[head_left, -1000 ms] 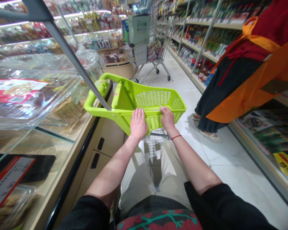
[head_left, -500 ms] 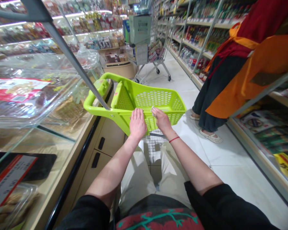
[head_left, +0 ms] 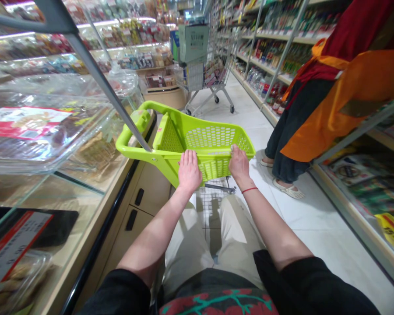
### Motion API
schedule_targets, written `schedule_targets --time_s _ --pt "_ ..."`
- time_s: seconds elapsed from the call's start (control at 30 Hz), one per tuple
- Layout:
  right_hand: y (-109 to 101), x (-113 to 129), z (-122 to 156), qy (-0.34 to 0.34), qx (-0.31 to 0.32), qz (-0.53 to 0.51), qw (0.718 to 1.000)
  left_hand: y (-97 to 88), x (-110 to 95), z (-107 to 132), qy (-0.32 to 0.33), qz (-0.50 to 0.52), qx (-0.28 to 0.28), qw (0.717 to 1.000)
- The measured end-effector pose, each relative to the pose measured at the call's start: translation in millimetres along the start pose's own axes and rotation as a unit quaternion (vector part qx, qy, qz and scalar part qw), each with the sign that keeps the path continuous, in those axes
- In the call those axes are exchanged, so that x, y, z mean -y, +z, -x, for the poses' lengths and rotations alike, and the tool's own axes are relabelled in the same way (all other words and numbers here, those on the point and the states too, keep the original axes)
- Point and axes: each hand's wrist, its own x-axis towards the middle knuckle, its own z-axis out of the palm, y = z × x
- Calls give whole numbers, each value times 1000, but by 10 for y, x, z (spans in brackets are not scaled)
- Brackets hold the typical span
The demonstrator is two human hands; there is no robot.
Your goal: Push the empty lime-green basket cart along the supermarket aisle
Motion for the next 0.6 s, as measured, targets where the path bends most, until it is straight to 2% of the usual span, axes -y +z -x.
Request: schedule_targets --time_s 0.17,0.27,0.4,0.6 --pt "145 46 69 -88 -14 -87 992 24 -5 6 -3 -3 -4 1000" --pt "180 32 79 -111 -7 -125 986 34 -15 7 -1 -1 -10 1000" --pt "187 75 71 -99 -9 -138 985 48 -20 4 -4 9 -15 1000" --pt "201 206 26 -56 -71 -145 985 36 -7 5 3 -10 -8 1000"
